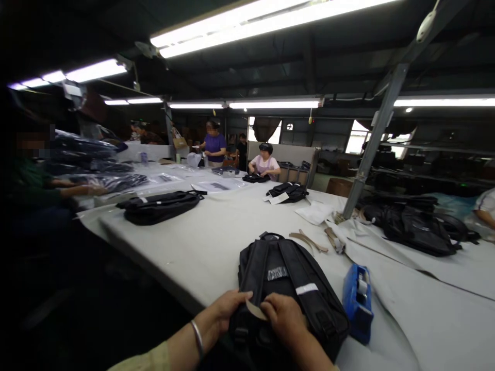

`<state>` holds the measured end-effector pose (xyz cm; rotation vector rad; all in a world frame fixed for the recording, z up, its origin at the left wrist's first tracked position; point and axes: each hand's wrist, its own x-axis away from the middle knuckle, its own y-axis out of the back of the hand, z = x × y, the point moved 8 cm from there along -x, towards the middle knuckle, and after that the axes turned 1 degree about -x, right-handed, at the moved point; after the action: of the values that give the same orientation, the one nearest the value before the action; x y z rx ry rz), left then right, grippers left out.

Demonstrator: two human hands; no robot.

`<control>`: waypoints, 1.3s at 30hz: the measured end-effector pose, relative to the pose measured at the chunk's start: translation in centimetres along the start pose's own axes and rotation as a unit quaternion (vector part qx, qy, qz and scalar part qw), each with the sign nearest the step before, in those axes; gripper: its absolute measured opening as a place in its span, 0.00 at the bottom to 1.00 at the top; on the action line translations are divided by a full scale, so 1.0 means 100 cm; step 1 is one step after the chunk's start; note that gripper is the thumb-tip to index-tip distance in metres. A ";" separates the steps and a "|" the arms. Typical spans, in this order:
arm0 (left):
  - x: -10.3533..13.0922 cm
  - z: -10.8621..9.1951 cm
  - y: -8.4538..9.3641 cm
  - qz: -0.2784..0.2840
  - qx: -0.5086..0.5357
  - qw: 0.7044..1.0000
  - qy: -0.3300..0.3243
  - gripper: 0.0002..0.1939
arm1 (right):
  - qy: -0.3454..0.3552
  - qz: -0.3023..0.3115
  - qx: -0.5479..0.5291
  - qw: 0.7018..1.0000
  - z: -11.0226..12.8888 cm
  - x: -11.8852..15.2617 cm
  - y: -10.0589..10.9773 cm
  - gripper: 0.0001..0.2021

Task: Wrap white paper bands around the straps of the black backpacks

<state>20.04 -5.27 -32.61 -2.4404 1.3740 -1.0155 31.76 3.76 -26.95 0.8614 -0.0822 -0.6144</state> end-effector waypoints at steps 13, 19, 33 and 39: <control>0.011 -0.081 -0.004 0.004 -0.067 0.994 0.087 0.08 | -0.101 0.059 0.064 0.991 0.016 -0.011 0.047 0.07; 0.012 -0.077 -0.014 -0.013 -0.105 0.992 0.063 0.06 | -0.097 0.020 0.041 0.994 0.037 -0.051 0.020 0.05; -0.001 -0.026 -0.012 0.081 0.033 0.995 0.050 0.12 | -0.174 0.087 -0.322 0.927 -0.011 -0.069 -0.025 0.07; -0.005 -0.039 -0.003 0.023 -0.015 0.999 -0.036 0.13 | -0.154 0.167 -0.242 0.943 -0.025 -0.063 -0.008 0.06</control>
<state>17.67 -4.00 -29.73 -2.4296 1.4237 -0.8941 26.92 8.44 -28.08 0.2586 -0.3407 -0.4166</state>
